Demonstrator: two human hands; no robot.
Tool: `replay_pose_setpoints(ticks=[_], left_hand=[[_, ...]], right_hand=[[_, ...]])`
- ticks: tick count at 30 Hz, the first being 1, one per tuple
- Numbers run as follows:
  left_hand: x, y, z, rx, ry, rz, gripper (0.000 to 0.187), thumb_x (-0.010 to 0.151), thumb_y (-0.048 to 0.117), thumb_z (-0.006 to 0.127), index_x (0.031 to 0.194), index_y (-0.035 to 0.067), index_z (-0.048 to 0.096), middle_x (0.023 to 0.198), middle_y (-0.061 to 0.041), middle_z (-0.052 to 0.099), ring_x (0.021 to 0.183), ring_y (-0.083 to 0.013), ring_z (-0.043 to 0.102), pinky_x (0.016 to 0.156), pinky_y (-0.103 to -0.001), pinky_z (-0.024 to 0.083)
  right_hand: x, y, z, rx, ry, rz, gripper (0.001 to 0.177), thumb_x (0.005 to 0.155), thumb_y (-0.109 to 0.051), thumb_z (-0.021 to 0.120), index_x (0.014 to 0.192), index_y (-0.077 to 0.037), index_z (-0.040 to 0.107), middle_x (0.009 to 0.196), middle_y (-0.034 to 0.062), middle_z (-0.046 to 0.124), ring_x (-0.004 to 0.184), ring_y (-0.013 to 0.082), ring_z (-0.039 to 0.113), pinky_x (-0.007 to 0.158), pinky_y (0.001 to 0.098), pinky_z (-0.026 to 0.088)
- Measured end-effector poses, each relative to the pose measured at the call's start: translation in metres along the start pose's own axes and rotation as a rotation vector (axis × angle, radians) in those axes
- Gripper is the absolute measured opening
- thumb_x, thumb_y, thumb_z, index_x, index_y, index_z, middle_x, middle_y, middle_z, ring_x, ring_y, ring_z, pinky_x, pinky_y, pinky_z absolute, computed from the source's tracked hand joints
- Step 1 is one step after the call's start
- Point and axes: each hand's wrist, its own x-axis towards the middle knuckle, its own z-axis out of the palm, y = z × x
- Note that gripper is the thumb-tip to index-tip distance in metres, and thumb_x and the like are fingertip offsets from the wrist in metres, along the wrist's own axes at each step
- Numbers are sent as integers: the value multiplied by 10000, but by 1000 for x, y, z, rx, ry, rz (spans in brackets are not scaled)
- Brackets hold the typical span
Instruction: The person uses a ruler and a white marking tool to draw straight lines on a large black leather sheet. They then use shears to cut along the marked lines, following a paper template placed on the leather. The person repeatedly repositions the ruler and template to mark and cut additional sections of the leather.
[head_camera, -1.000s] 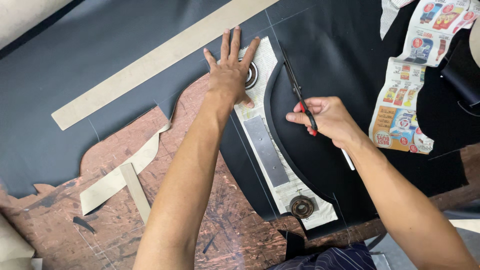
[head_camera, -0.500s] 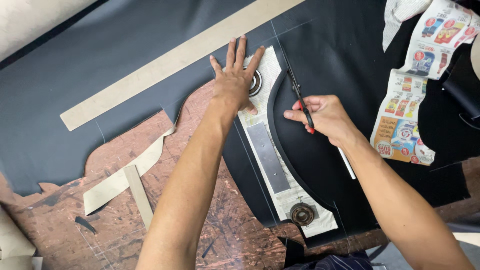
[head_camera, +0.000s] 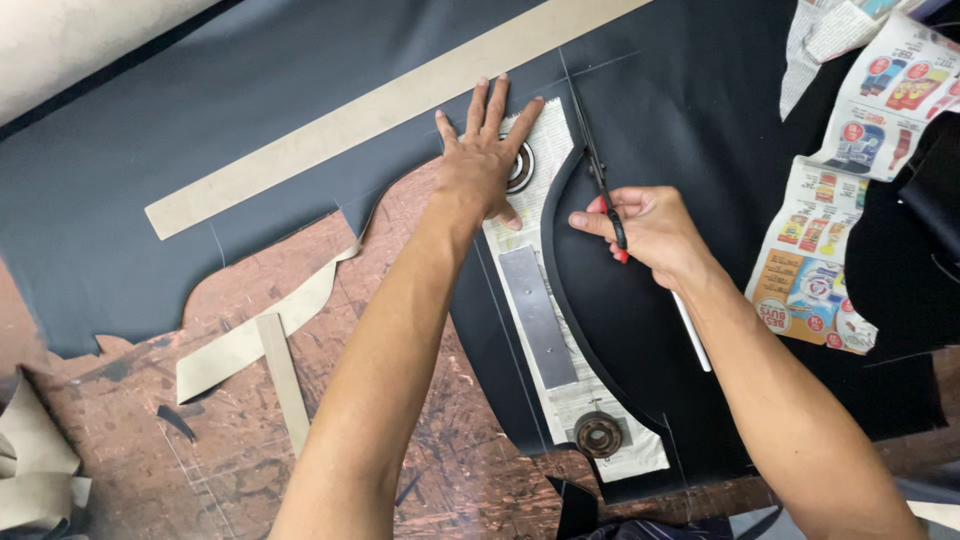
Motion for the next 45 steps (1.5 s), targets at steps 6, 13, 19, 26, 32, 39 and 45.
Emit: replay_pose_setpoints(ticks=[6, 13, 19, 26, 32, 39, 45], left_hand=[[-13, 7, 10, 28, 111, -114, 1526, 438, 438, 1014, 1633, 260, 84, 1687, -221, -30, 1562, -420, 22, 1187, -718, 197], [-31, 68, 61, -450, 675, -357, 930, 793, 289, 833, 1557, 105, 335, 1610, -263, 271, 1488, -450, 287, 1193, -616, 265], [1, 109, 64, -573, 1158, -628, 436, 965, 225, 715, 1351, 55, 606, 1432, -228, 487, 1355, -419, 447, 1204, -568, 344], [14, 120, 55, -441, 1199, -792, 383, 880, 312, 757, 1210, 127, 699, 1277, -189, 519, 1254, -415, 470, 1192, -603, 350], [18, 118, 53, -398, 1168, -797, 486, 789, 442, 815, 1177, 167, 713, 1270, -203, 504, 1257, -424, 472, 1177, -630, 332], [20, 119, 55, -368, 1105, -812, 513, 802, 453, 836, 1221, 185, 711, 1286, -177, 508, 1285, -374, 488, 1223, -620, 337], [23, 120, 59, -347, 1101, -818, 513, 825, 458, 829, 1244, 193, 697, 1298, -178, 502, 1297, -374, 478, 1233, -606, 345]], right_hand=[[0, 4, -9, 33, -94, -44, 281, 813, -210, 866, 884, 14, 712, 636, 19, 603, 483, 81, 502, 433, 241, 395], [17, -19, -63, 45, -496, 86, 314, 875, -318, 739, 960, -17, 712, 672, 22, 643, 595, 119, 609, 566, 275, 488], [66, -64, -119, -297, -731, 146, 361, 894, -278, 772, 972, 68, 702, 649, 49, 597, 561, 145, 561, 525, 306, 460], [144, -124, -159, -708, -807, 192, 386, 784, -236, 826, 1067, 21, 767, 622, 31, 570, 524, 126, 483, 483, 300, 398], [194, -167, -156, -1172, -730, 80, 430, 681, -238, 933, 1053, -54, 819, 664, 2, 665, 549, 151, 434, 516, 320, 354], [230, -165, -155, -1377, -766, -35, 433, 671, -256, 1004, 1025, -105, 805, 607, 3, 519, 602, 146, 495, 603, 321, 378], [234, -158, -156, -1358, -733, -66, 430, 663, -247, 1008, 1015, -95, 812, 592, -8, 499, 591, 136, 475, 583, 325, 375]])
